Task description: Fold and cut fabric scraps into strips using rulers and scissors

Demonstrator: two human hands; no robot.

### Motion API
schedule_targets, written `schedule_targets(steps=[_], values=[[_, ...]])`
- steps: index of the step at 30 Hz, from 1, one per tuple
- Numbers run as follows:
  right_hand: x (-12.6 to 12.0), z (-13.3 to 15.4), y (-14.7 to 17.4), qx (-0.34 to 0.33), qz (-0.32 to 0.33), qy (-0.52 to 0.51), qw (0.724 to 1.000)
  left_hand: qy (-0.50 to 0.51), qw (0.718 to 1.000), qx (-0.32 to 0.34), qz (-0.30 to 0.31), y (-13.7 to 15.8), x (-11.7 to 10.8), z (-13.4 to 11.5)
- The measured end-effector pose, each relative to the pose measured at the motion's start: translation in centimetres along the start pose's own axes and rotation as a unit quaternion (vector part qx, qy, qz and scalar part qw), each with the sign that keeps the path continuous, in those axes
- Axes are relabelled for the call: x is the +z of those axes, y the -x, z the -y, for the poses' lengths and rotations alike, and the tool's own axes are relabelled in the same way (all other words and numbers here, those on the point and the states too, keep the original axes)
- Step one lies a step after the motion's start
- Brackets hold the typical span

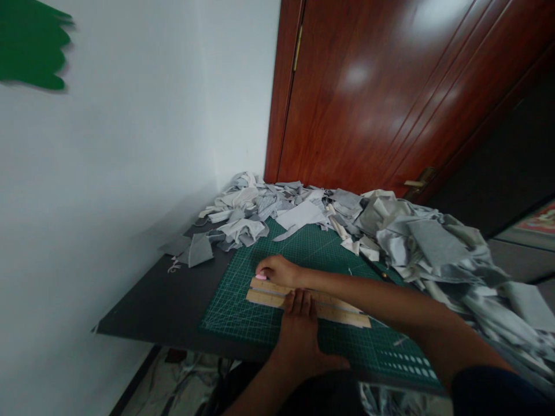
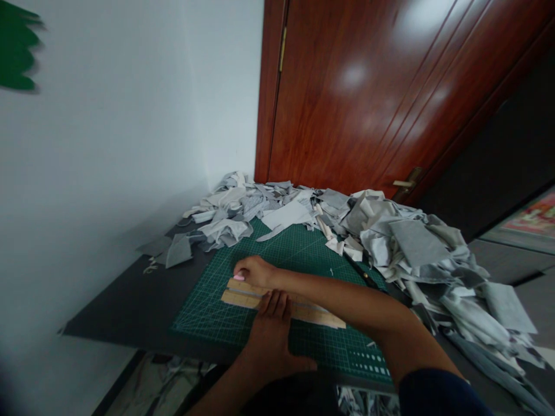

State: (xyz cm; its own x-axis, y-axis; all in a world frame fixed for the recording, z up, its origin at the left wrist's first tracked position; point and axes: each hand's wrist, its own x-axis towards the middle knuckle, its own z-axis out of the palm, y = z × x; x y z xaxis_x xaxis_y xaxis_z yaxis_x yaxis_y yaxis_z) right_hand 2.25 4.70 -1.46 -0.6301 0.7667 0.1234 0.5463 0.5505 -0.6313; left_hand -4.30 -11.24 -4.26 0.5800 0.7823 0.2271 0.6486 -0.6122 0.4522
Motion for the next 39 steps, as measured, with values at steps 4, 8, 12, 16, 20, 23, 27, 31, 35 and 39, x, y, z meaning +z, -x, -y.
schedule_targets(steps=[4,8,12,16,20,23,27,31,35,39], values=[[-0.9,-0.3,1.2,0.007,0.009,0.001,1.0,0.002,1.0,0.004,-0.008,0.0,0.0,0.0],[-1.9,-0.6,2.8,0.021,0.016,0.002,1.0,-0.001,1.0,0.003,-0.012,0.0,0.2,0.1],[-3.0,-1.0,4.7,0.038,0.02,0.002,0.999,-0.015,1.0,0.006,0.0,-0.2,0.1,0.0],[-4.0,-1.3,6.7,0.052,0.024,0.002,0.998,-0.024,1.0,0.013,0.013,-0.4,-0.5,-0.2],[-4.3,-1.4,7.6,0.059,0.02,0.002,0.998,-0.027,0.999,0.013,0.018,-0.4,-0.9,-0.3],[-3.7,-1.3,7.2,0.066,0.006,0.004,0.998,-0.028,0.999,0.013,0.016,-0.4,-0.8,-0.2],[-2.9,-1.1,6.0,0.065,-0.004,0.003,0.998,-0.035,0.999,0.014,0.017,-0.4,-0.6,-0.1],[-2.9,-1.0,5.5,0.049,0.002,-0.004,0.999,-0.041,0.999,0.016,0.005,-0.4,-0.5,-0.2],[-3.8,-1.3,6.3,0.045,0.018,-0.01,0.999,-0.043,0.999,0.02,0.003,-0.4,-0.7,-0.3],[-4.8,-1.9,8.0,0.048,0.03,-0.013,0.998,-0.042,0.999,0.011,0.008,-0.5,-0.9,-0.4]])
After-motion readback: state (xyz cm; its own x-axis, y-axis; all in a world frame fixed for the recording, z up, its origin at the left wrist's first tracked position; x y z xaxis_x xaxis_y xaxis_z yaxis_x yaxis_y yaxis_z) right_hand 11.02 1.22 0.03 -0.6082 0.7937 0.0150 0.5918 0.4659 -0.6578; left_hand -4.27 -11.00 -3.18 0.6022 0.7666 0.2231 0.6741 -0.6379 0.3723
